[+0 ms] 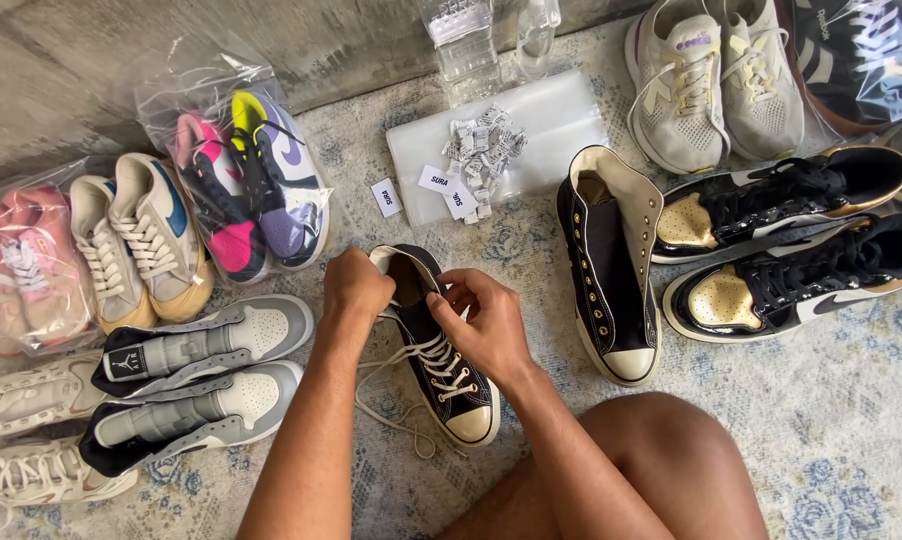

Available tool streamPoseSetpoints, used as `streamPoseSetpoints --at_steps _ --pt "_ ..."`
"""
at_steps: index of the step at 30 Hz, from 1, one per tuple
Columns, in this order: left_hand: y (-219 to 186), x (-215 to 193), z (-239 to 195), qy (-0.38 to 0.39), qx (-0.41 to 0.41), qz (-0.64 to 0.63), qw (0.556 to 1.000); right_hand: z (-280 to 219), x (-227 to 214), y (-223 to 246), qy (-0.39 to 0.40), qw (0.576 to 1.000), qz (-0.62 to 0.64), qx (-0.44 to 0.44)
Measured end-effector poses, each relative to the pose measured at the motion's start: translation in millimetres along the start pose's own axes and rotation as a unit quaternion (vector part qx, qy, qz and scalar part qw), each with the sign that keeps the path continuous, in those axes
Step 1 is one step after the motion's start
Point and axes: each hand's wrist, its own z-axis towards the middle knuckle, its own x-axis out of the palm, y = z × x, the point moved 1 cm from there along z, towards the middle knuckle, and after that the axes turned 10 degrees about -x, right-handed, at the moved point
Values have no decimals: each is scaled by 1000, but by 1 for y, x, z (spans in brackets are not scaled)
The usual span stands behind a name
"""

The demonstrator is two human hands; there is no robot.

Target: The person sits on a rug surrounded by various shoes and laces a black high-top sneaker. They thread the white laces through the eyelets, tie a knot, and adjust the tongue of the shoe.

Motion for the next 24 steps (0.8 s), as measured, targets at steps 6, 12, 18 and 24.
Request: streamPoseSetpoints --at_steps 6,12,18,24 --pt "0 0 2 7 2 27 1000 -2 1 -13 10 1000 -5 10" --pt "-34 -40 -94 -345 297 -156 877 -1 0 -18 24 999 -5 32" --pt "-45 -33 -124 -96 133 -137 977 -1 1 -3 62 998 -11 7" --pt "-36 0 -49 -28 40 -11 999 1 -11 -11 185 950 -193 159"
